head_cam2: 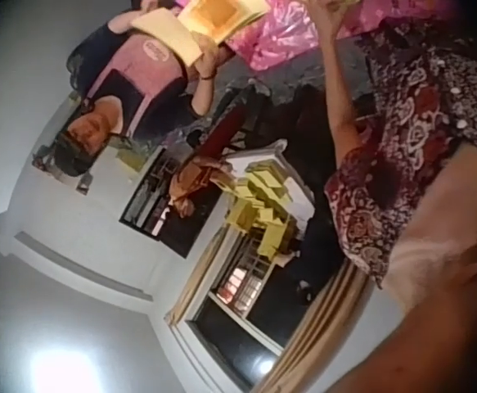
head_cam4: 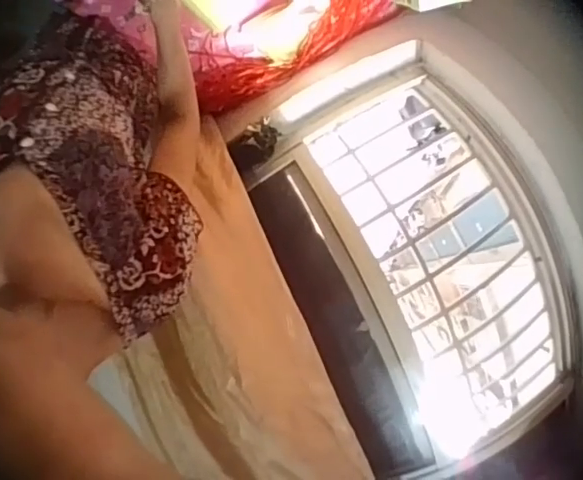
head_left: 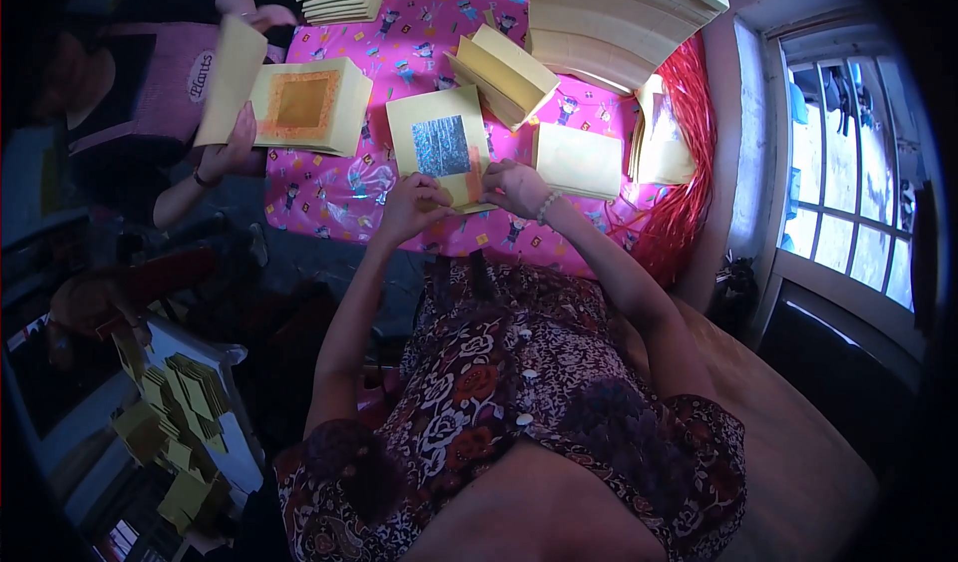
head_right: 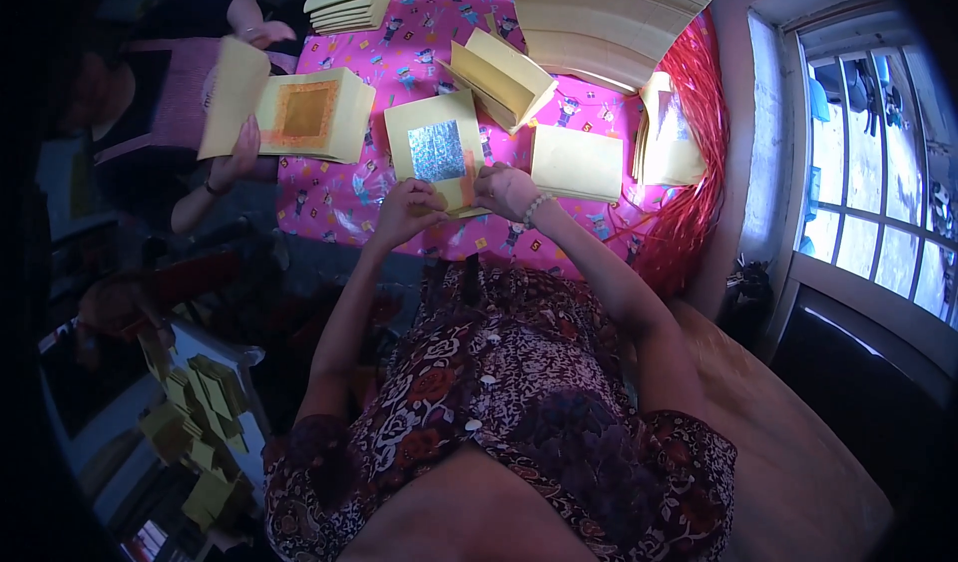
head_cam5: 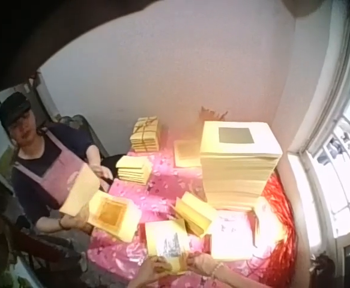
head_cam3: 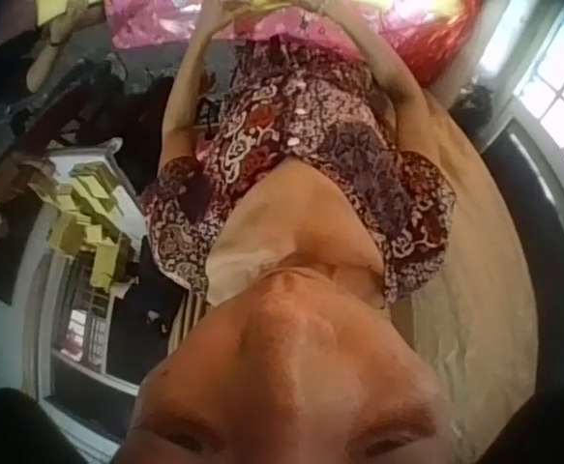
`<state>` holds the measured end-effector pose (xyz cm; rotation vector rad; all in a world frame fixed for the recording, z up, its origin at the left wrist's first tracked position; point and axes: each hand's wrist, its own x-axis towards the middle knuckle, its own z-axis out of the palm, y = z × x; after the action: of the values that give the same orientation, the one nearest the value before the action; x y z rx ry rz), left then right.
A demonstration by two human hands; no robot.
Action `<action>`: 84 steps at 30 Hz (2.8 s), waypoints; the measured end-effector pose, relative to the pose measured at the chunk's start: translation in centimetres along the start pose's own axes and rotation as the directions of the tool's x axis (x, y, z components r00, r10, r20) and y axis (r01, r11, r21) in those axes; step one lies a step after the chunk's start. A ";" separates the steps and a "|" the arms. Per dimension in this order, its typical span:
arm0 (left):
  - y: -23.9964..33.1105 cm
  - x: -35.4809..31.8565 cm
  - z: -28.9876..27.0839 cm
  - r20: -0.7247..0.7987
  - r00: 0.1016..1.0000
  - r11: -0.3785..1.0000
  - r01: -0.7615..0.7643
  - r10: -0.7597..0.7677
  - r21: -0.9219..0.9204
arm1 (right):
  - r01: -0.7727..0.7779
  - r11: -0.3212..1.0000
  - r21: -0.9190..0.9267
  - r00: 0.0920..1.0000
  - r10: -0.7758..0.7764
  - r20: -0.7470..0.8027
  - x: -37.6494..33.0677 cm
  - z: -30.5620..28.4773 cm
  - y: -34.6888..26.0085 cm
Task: The person is folding and stacking yellow cardstock papers with a silver/gold foil design in the center.
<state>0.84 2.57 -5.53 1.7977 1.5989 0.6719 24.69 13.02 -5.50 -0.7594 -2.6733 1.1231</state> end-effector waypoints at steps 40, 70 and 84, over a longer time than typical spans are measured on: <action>-0.1 -0.4 -5.3 -0.193 0.979 0.993 -0.050 0.070 0.107 | 0.022 0.914 0.405 0.944 0.115 -0.310 0.1 -3.2 -3.3; 1.0 3.8 -5.7 -0.533 0.775 0.940 0.266 -0.340 -0.212 | -0.356 0.912 0.203 0.712 0.406 -0.573 5.7 -2.2 -4.9; 0.9 4.2 -5.3 -0.554 0.730 0.905 0.409 -0.399 -0.112 | -0.544 0.819 0.185 0.672 0.557 -0.489 6.1 -2.5 -5.5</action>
<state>-1.87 7.36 -1.44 1.2269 2.3064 1.0415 18.09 14.36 -0.27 -1.6772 -1.9959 0.8547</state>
